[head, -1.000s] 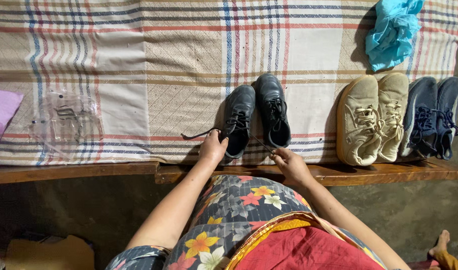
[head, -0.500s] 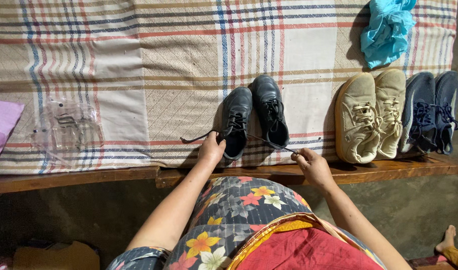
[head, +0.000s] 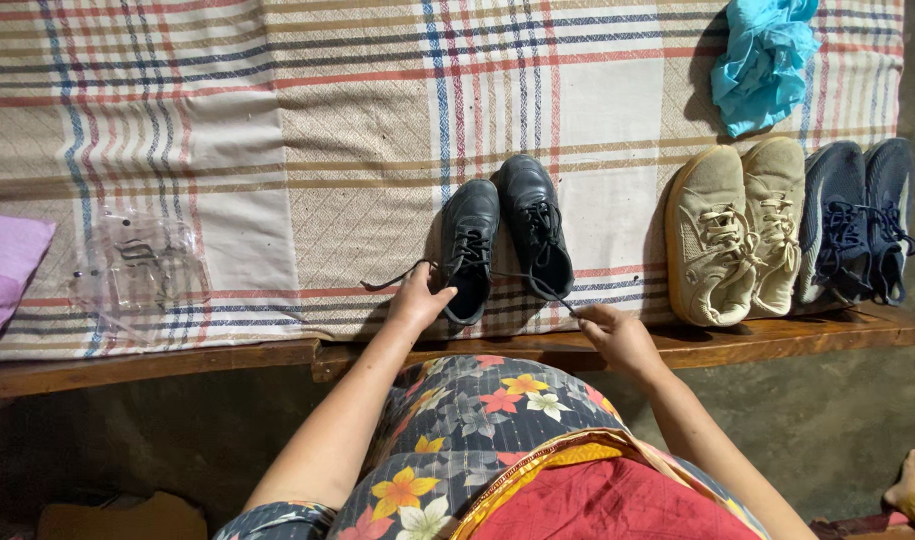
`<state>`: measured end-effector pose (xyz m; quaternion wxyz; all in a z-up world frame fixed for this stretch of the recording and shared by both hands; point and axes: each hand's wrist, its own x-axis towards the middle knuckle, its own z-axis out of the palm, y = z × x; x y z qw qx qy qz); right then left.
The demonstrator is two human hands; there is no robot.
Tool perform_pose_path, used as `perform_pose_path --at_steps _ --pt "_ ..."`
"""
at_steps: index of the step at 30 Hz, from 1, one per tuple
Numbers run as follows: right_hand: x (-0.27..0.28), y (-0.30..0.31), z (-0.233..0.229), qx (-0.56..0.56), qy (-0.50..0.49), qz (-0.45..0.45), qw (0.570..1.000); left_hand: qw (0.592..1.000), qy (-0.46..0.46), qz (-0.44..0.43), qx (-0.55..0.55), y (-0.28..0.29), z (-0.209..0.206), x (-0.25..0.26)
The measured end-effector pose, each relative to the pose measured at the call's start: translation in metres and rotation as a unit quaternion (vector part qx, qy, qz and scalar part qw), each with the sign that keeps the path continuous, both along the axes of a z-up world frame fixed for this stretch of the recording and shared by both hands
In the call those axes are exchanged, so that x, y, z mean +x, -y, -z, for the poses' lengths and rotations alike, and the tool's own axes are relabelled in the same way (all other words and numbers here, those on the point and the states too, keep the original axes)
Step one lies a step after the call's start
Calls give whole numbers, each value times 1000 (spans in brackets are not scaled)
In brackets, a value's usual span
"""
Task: The person threads and ties shoelaces on a pair of black shoes placed on a bed. They repeatedly pull the laces through eyelets, adjust tension, and tie knots on both shoes.
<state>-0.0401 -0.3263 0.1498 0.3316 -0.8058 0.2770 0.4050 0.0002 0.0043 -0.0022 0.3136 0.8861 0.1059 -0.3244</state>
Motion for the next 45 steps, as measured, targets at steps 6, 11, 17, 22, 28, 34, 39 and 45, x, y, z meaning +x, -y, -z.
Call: perform_pose_path --at_steps 6,11,17,22,28,34,39,45 --pt "1 -30 32 130 217 75 965 895 -94 -310 -307 -27 7 21" --pt "1 -80 77 178 -11 32 984 896 -146 -315 -277 -26 4 21" --pt "27 -119 118 92 80 -82 989 916 -111 -289 -255 3 11 24" --pt "30 -121 131 95 113 -60 987 881 -123 -311 -334 -6 -18 29" --pt "38 -122 131 75 139 -16 987 847 -83 -343 -398 -12 -58 20" --pt "41 -125 128 126 225 57 965 880 -49 -317 -351 -16 -37 22" --pt "38 -131 113 106 80 123 983 907 -8 -264 -327 -24 -9 28" --pt "62 -170 75 164 149 95 971 920 -15 -222 -324 -23 -12 25"
